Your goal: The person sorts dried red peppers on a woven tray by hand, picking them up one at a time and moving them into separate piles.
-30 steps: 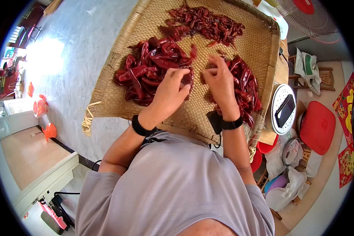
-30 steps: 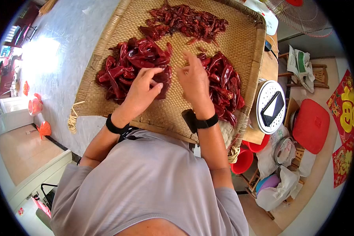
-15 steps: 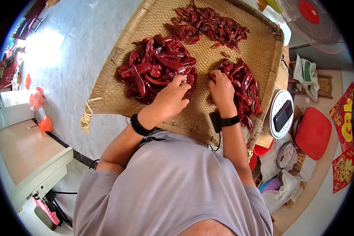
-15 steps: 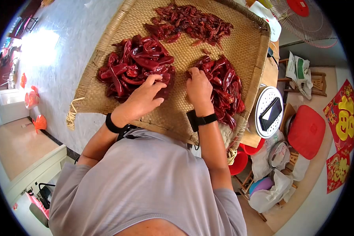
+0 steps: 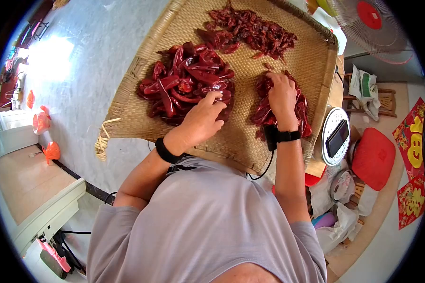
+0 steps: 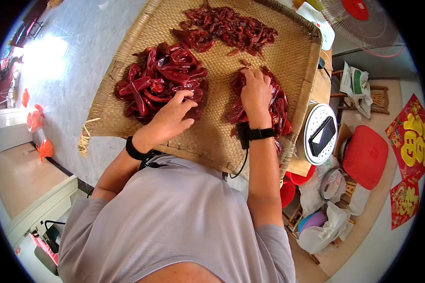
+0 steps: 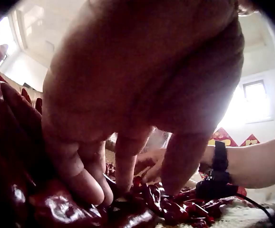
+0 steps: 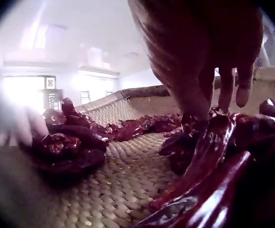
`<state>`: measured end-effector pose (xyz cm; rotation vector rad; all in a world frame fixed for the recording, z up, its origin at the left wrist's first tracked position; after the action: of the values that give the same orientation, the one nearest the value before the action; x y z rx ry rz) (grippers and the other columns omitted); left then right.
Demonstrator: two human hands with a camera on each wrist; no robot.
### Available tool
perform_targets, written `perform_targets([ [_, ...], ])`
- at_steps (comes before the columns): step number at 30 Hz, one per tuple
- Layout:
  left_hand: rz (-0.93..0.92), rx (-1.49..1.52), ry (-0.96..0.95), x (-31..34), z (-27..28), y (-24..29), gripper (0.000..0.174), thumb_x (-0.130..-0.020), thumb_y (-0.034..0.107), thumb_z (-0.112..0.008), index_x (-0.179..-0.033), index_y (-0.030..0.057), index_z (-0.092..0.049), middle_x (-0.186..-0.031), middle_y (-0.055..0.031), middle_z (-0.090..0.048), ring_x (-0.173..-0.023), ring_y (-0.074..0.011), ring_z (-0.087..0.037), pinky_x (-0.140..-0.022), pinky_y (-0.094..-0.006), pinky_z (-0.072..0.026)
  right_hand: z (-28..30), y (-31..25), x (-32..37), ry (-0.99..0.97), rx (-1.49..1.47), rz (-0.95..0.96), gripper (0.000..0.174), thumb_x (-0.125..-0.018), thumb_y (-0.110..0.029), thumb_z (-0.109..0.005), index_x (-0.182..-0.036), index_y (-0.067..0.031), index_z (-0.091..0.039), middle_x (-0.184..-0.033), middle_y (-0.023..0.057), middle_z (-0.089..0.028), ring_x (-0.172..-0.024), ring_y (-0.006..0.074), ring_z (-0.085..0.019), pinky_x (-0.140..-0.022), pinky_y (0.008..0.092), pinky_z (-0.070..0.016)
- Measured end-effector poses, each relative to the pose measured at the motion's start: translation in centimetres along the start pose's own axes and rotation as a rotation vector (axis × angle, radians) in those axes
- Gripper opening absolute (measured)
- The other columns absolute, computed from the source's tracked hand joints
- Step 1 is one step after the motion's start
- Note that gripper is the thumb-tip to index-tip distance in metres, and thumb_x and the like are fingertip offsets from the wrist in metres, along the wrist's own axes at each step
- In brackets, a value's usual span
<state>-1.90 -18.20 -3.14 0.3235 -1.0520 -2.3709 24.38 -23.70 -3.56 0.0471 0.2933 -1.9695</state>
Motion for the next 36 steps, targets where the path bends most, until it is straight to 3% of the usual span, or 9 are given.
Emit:
perform_targets([
  [5,0.013,0.015,-0.054,0.0,0.4,0.1,0.042,-0.084,0.01,-0.068,-0.123,-0.0032,-0.057,-0.142,-0.021,-0.041,-0.128,-0.0388,-0.048,-0.107,-0.0422,-0.0426,0.1,0.5,-0.1,-0.073,0.025,-0.014,0.027,-0.087,-0.007,-0.065,-0.112,-0.016,-0.069,-0.122,0.0049,-0.064,-0.116,0.0305,-0.055,-0.1,0.0456,-0.0438],
  [8,0.036,0.036,-0.09,-0.1,0.6,0.4,0.043,-0.086,0.011,-0.067,-0.125,-0.0028,-0.056,-0.143,-0.0211,-0.04,-0.132,-0.0392,-0.044,-0.109,-0.0412,-0.04,1.4,0.8,0.0,0.143,-0.033,-0.032,0.023,-0.089,-0.011,-0.067,-0.112,-0.0109,-0.067,-0.118,0.0095,-0.065,-0.112,0.032,-0.058,-0.097,0.0445,-0.046],
  [11,0.019,0.013,-0.078,0.0,0.5,0.4,0.041,-0.087,0.012,-0.067,-0.124,-0.0022,-0.057,-0.143,-0.0206,-0.04,-0.128,-0.0379,-0.049,-0.107,-0.0414,-0.0428,3.0,-0.3,0.2,0.234,-0.426,-0.237,0.024,-0.091,-0.015,-0.068,-0.113,-0.0049,-0.064,-0.114,0.0141,-0.065,-0.107,0.0348,-0.06,-0.094,0.0431,-0.0481],
  [15,0.134,0.173,0.01,-0.7,1.2,2.2,0.037,-0.09,0.012,-0.067,-0.124,-0.0016,-0.057,-0.142,-0.0175,-0.041,-0.114,-0.0298,-0.06,-0.096,-0.0387,-0.0508,3.7,-2.7,0.8,0.271,-1.032,-0.28,0.028,-0.095,-0.008,-0.064,-0.121,-0.0004,-0.055,-0.107,0.0116,-0.065,-0.091,0.019,-0.065,-0.078,0.0321,-0.0534],
  [20,0.081,0.416,-0.007,-2.1,1.5,2.3,0.031,-0.091,0.007,-0.065,-0.12,-0.0024,-0.06,-0.134,-0.0141,-0.046,-0.099,-0.0183,-0.066,-0.087,-0.0319,-0.0531,3.2,-6.6,2.6,-0.192,-1.567,-0.332,0.025,-0.099,-0.01,-0.061,-0.122,-0.0007,-0.055,-0.104,0.0075,-0.066,-0.086,0.0118,-0.064,-0.075,0.0264,-0.0549],
  [23,0.129,0.524,-0.028,-2.5,2.0,2.5,0.03,-0.091,0.006,-0.063,-0.119,-0.0031,-0.061,-0.126,-0.0138,-0.048,-0.095,-0.0174,-0.067,-0.085,-0.0307,-0.0524,2.7,-5.7,2.1,-0.151,-1.414,-0.349,0.029,-0.1,-0.015,-0.062,-0.125,-0.0008,-0.056,-0.105,0.007,-0.066,-0.088,0.0139,-0.064,-0.075,0.0283,-0.0545],
  [27,0.109,0.417,0.084,-3.1,2.5,2.2,0.032,-0.093,0.009,-0.062,-0.122,-0.0039,-0.06,-0.123,-0.0148,-0.047,-0.094,-0.019,-0.067,-0.084,-0.0307,-0.052,1.9,-2.2,-0.1,0.041,-0.308,-0.132,0.036,-0.097,-0.013,-0.061,-0.132,-0.0074,-0.057,-0.126,0.0188,-0.061,-0.112,0.0332,-0.061,-0.092,0.043,-0.0514],
  [33,0.094,0.117,0.099,-5.0,2.9,1.0,0.039,-0.094,0.013,-0.062,-0.131,0.0003,-0.056,-0.149,-0.0245,-0.036,-0.1,-0.0265,-0.067,-0.09,-0.036,-0.0539,-3.2,1.1,-1.7,0.025,0.019,0.024,0.039,-0.087,-0.004,-0.059,-0.126,-0.0137,-0.061,-0.122,0.0154,-0.061,-0.11,0.0404,-0.059,-0.094,0.0494,-0.0488],
  [36,0.12,0.101,0.118,-4.5,2.9,1.8,0.039,-0.094,0.013,-0.063,-0.132,0.0047,-0.057,-0.15,-0.0238,-0.034,-0.101,-0.028,-0.067,-0.09,-0.0377,-0.0541,-2.8,1.0,-2.2,-0.1,-0.051,-0.121,0.028,-0.089,-0.005,-0.058,-0.115,-0.0139,-0.065,-0.12,0.0132,-0.063,-0.111,0.0362,-0.06,-0.099,0.0518,-0.0448],
])
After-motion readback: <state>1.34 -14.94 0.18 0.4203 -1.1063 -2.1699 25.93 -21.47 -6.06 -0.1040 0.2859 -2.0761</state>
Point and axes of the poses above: each hand's wrist, its own x-axis away from the middle knuckle, its own z-axis out of the back of the hand, y = z × x, the point moved 1 cm from there along -x, towards the middle knuckle
